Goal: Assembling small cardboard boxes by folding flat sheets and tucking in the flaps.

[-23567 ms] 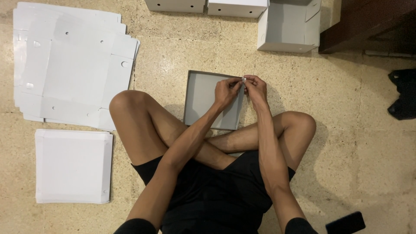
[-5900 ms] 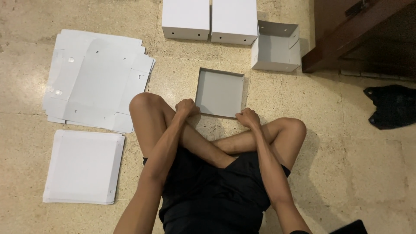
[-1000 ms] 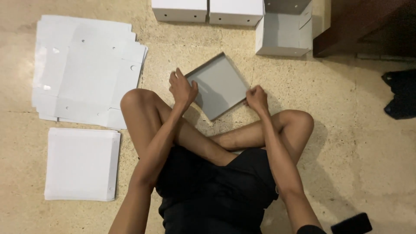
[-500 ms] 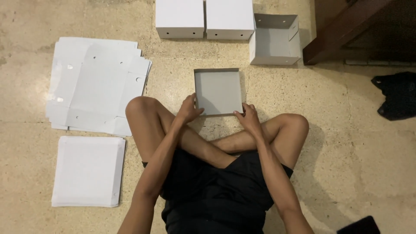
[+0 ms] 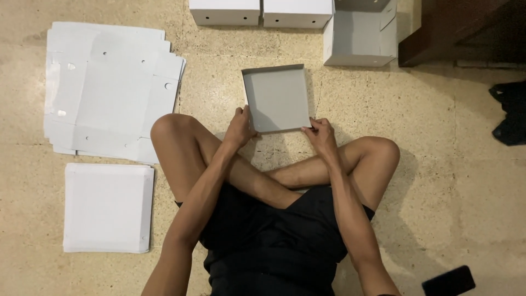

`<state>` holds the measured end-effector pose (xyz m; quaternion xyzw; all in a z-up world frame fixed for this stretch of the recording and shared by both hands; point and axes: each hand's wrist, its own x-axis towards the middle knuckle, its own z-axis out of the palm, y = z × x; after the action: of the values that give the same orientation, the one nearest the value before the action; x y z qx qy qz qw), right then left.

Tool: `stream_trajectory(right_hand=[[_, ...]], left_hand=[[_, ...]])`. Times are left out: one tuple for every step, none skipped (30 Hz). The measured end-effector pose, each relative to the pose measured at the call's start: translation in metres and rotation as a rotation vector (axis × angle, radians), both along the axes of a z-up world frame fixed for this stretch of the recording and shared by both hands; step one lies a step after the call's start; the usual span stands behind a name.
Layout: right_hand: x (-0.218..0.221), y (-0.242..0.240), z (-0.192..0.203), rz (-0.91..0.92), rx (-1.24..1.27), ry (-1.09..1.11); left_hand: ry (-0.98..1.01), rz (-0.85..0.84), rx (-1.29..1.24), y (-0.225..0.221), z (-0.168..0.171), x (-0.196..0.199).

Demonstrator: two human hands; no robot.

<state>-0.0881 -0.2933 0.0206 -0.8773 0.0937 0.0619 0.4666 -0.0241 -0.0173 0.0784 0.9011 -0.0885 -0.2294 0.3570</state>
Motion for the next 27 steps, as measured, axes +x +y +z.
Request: stream_trajectory(right_hand=[[0.002,-0.001,0.0,-0.005,-0.014,0.001],[0.003,-0.002,0.0,-0.009,-0.029,0.002],[0.005,0.0,0.0,-0.008,-0.028,0.005],[0.006,0.001,0.0,-0.026,-0.007,-0.013],[0.007,0.002,0.0,-0.046,0.013,-0.032],[0.007,0.001,-0.002,-0.046,0.014,-0.029],[0.007,0.001,-0.004,-0.044,0.005,-0.059],[0.007,0.0,-0.005,-0.042,-0.004,-0.088],[0.007,0.0,-0.005,-0.042,-0.003,-0.088],[0.007,0.0,-0.005,-0.043,-0.015,-0.099],[0.008,0.0,-0.005,-0.044,-0.026,-0.112],[0.007,0.0,-0.008,-0.045,-0.026,-0.113],[0.008,0.0,-0.01,-0.06,-0.041,-0.085],[0.007,-0.001,-0.012,-0.076,-0.055,-0.057],[0.005,0.008,0.004,-0.077,-0.056,-0.063],[0.003,0.017,0.02,-0.121,0.011,-0.01],[0.0,0.027,0.036,-0.164,0.078,0.043],[-0.001,0.03,0.036,-0.163,0.079,0.038],[-0.003,0.033,0.036,-0.148,0.086,0.057],[-0.005,0.037,0.037,-0.134,0.094,0.075],[-0.008,0.041,0.034,-0.132,0.093,0.07],[-0.011,0.046,0.032,-0.087,0.06,0.083],[-0.015,0.05,0.029,-0.043,0.028,0.098],[-0.018,0.054,0.03,-0.042,0.028,0.095],[-0.022,0.058,0.032,0.105,0.064,0.112],[-0.026,0.062,0.033,0.253,0.101,0.128],[-0.027,0.065,0.036,0.253,0.101,0.128]], left_hand=[[-0.018,0.01,0.006,0.0,0.0,0.001],[-0.035,0.02,0.012,0.0,-0.001,0.001],[-0.032,0.02,0.013,-0.001,-0.002,0.003],[-0.03,0.016,0.036,-0.002,-0.004,0.005],[-0.03,0.01,0.059,-0.003,-0.006,0.006],[-0.027,0.009,0.06,-0.003,-0.005,0.007],[-0.038,0.01,0.064,-0.003,-0.005,0.008],[-0.049,0.011,0.069,-0.002,-0.005,0.008],[-0.049,0.01,0.07,-0.002,-0.011,0.009],[-0.049,0.023,0.064,-0.002,-0.016,0.01],[-0.05,0.035,0.058,-0.002,-0.022,0.01],[-0.051,0.034,0.058,-0.002,-0.014,0.008],[-0.04,0.065,0.061,-0.003,-0.005,0.005],[-0.029,0.096,0.064,-0.003,0.004,0.003],[-0.035,0.095,0.063,-0.003,0.0,0.005],[-0.017,0.142,0.032,-0.003,-0.003,0.007],[0.002,0.191,0.002,-0.003,-0.006,0.008],[-0.003,0.191,0.001,-0.003,-0.015,0.012],[-0.002,0.273,-0.014,-0.004,-0.024,0.015],[-0.001,0.355,-0.029,-0.005,-0.033,0.018],[-0.005,0.356,-0.031,-0.002,-0.04,0.018],[-0.054,0.416,0.015,0.0,-0.047,0.019],[-0.101,0.475,0.063,0.003,-0.054,0.019],[-0.104,0.476,0.062,0.004,-0.057,0.021],[-0.097,0.511,0.052,0.004,-0.061,0.022],[-0.09,0.546,0.042,0.005,-0.065,0.023],[-0.09,0.546,0.042,0.004,-0.065,0.023]])
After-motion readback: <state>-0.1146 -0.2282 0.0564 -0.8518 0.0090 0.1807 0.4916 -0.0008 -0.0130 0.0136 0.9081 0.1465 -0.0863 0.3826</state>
